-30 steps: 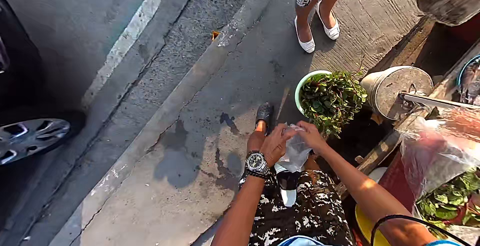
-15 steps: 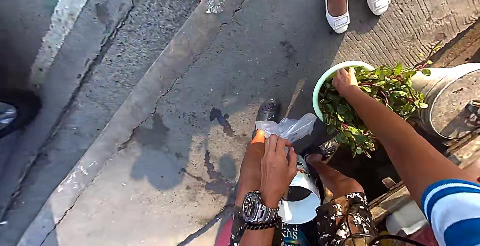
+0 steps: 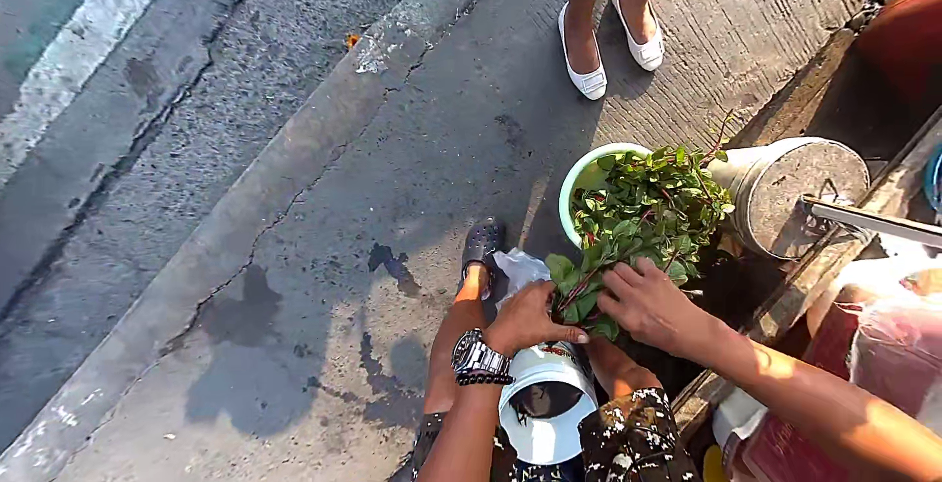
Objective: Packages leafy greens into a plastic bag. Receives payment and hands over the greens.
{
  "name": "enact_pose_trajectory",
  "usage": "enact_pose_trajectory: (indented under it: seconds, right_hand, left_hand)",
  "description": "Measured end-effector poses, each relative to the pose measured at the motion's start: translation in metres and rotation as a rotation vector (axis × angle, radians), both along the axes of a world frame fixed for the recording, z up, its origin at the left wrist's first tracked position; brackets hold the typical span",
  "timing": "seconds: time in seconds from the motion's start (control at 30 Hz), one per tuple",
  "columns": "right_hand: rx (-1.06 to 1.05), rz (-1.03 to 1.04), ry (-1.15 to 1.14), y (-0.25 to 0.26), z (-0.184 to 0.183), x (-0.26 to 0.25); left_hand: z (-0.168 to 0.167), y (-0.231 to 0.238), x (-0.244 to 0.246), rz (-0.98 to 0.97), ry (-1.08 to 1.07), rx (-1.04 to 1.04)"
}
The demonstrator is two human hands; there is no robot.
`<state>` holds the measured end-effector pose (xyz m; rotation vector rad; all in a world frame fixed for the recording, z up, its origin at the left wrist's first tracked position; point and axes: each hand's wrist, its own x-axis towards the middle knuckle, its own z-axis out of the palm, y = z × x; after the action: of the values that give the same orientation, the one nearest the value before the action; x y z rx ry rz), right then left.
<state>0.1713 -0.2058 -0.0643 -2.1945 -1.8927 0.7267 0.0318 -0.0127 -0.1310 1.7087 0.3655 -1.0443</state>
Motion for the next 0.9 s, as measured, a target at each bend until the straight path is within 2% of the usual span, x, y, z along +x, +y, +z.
enact_pose_trajectory:
  seconds: [0.07,0.13,0.23,0.3,0.37,0.4,0.47,0.5,0.57,0.63,0.7,0.77,0.9]
  right_hand:
    - [-0.032,0.102,0.035,0.015,0.003,-0.01]
    - [-0.042,0.173,0.049,0.032,0.003,-0.013]
    - [0.061,0.09,0.082,0.047,0.003,0.003]
    - [0.226,-0.141,0.185,0.047,-0.004,0.032]
    - [0.411,-0.512,0.278,0.037,-0.029,0.066]
    - [0.4,-0.704,0.238,0.029,-0.05,0.081]
    - [0.124,-0.941,0.108,0.016,-0.108,0.109]
    - [-0.068,-0.953,0.068,0.012,-0.14,0.122]
    - [-0.418,-0.823,-0.039,0.006,-0.2,0.144]
    - [-0.679,-0.699,-0.177,0.003,-0.24,0.157]
    - [-0.875,-0.665,-0.253,0.006,-0.251,0.159]
    - [-0.962,-0.686,-0.201,0.013,-0.243,0.159]
    - [-0.989,-0.663,0.005,0.026,-0.194,0.181]
  left_hand:
    - [-0.01,-0.02,-0.011,-0.06,0.051,-0.116]
    - [-0.014,-0.028,-0.023,-0.025,0.063,-0.157]
    - [0.001,-0.006,-0.026,0.22,0.081,-0.162]
    - [0.017,0.023,-0.025,0.424,0.133,-0.103]
    - [0.018,0.045,-0.033,0.612,0.137,0.002]
    - [0.019,0.052,-0.037,0.731,0.126,0.042]
    - [0.023,0.054,-0.036,1.029,0.057,0.083]
    - [0.022,0.053,-0.033,1.169,0.021,0.104]
    - [0.017,0.051,-0.028,1.398,-0.023,0.127]
    - [0.014,0.05,-0.023,1.538,-0.044,0.126]
    - [0.013,0.05,-0.022,1.586,-0.044,0.115]
    - [0.015,0.051,-0.021,1.583,-0.034,0.1]
    - [0.014,0.048,-0.016,1.522,-0.085,0.081]
